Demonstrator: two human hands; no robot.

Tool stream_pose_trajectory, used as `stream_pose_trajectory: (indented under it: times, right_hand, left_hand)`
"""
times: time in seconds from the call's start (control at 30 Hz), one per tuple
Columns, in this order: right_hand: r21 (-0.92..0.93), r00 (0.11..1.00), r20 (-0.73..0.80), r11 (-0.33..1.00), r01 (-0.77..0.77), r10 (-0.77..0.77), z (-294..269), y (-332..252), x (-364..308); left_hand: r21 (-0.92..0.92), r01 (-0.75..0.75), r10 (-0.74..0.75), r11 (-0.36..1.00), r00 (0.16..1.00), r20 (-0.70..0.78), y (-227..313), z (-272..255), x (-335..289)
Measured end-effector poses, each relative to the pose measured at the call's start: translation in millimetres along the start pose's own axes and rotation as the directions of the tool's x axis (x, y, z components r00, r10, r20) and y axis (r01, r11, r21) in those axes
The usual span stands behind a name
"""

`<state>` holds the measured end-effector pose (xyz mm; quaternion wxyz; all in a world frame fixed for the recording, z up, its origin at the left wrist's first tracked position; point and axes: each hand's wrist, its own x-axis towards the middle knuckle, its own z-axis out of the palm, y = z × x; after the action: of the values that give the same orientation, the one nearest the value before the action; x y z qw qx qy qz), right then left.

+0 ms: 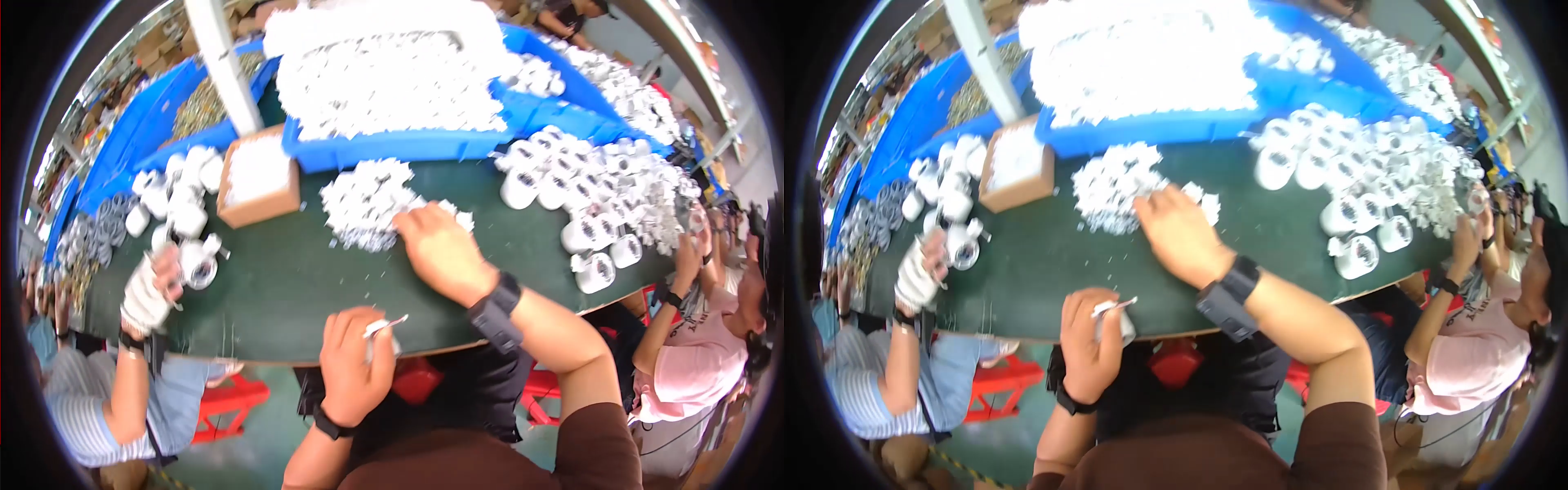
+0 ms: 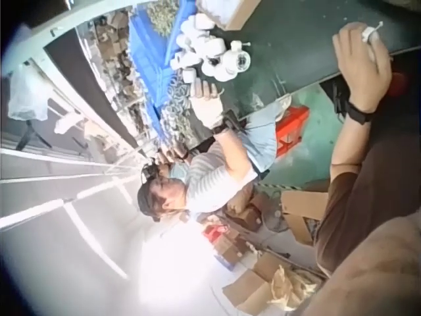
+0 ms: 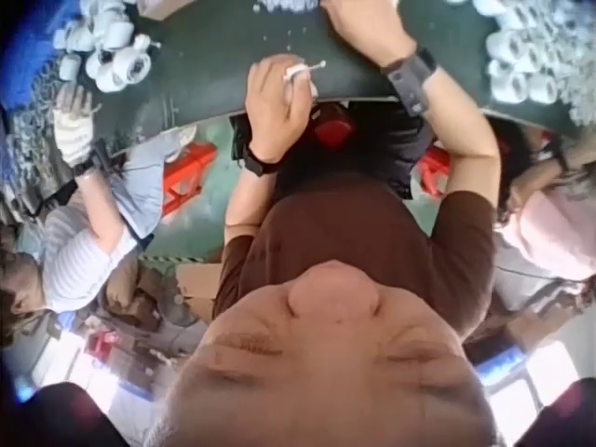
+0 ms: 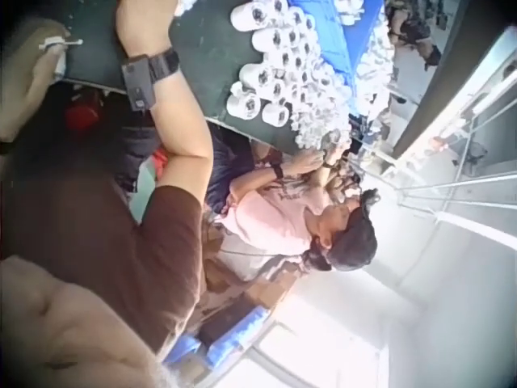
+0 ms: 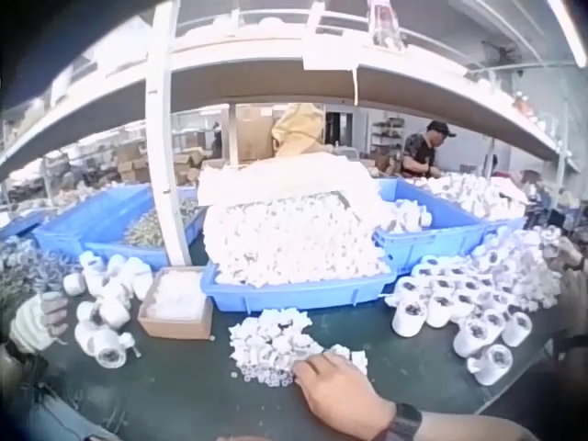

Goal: The person assembles a camera component by hand, picking up a white plastic housing, inserting a small wire connector, and fitting a white plastic cap onto the housing. After pressing the pieces together, the person sets the assembled part aside on the table and reaches for a small plastic ring from a pile.

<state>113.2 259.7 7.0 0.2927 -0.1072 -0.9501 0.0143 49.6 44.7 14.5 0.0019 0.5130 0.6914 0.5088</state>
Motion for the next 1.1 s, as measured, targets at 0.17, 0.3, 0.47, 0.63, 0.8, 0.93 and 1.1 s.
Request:
stream_pose_trajectory:
  times: [0.17, 0.3, 0.47, 0.63, 0.8, 0.93, 1.1]
  right_hand:
    - [0.258, 0.950, 0.130, 0.915, -0.310, 0.285, -31.9, -10.9, 5.0]
    - [0.743, 0.744, 0.646, 0.082, -0.665, 0.172, -49.1, -21.0, -16.6]
    - [0.847, 0.940, 0.264, 0.414, -0.334, 0.216, -34.7, -58.1, -51.1]
    - [0.847, 0.917, 0.323, 0.361, -0.390, 0.235, -40.0, -62.4, -58.0]
    - [0.837, 0.807, 0.534, -0.018, -0.548, 0.253, -54.2, -63.8, -60.9]
    - [0.911, 0.900, 0.360, 0.113, -0.395, 0.244, -51.9, -84.4, -61.4]
    - [0.919, 0.916, 0.264, 0.208, -0.334, 0.304, -43.8, -92.1, -60.0]
  left_hand:
    - [-0.173, 0.135, -0.136, 0.975, 0.991, 0.011, -6.8, -10.5, -4.7]
    - [-0.429, 0.306, -0.309, 0.850, 0.949, 0.065, -16.1, -9.0, -7.7]
    - [-0.423, 0.342, -0.330, 0.839, 0.938, 0.104, -9.6, -4.4, -7.2]
    - [-0.314, 0.289, -0.265, 0.904, 0.957, 0.116, -4.6, -5.1, -5.3]
    - [-0.113, 0.207, -0.212, 0.972, 0.977, -0.034, 5.9, -9.8, -0.4]
    - [0.021, 0.165, -0.165, 0.986, 0.986, -0.002, 8.9, -7.0, -0.9]
    - [0.045, 0.098, -0.098, 0.994, 0.995, -0.014, 10.1, -4.7, -0.5]
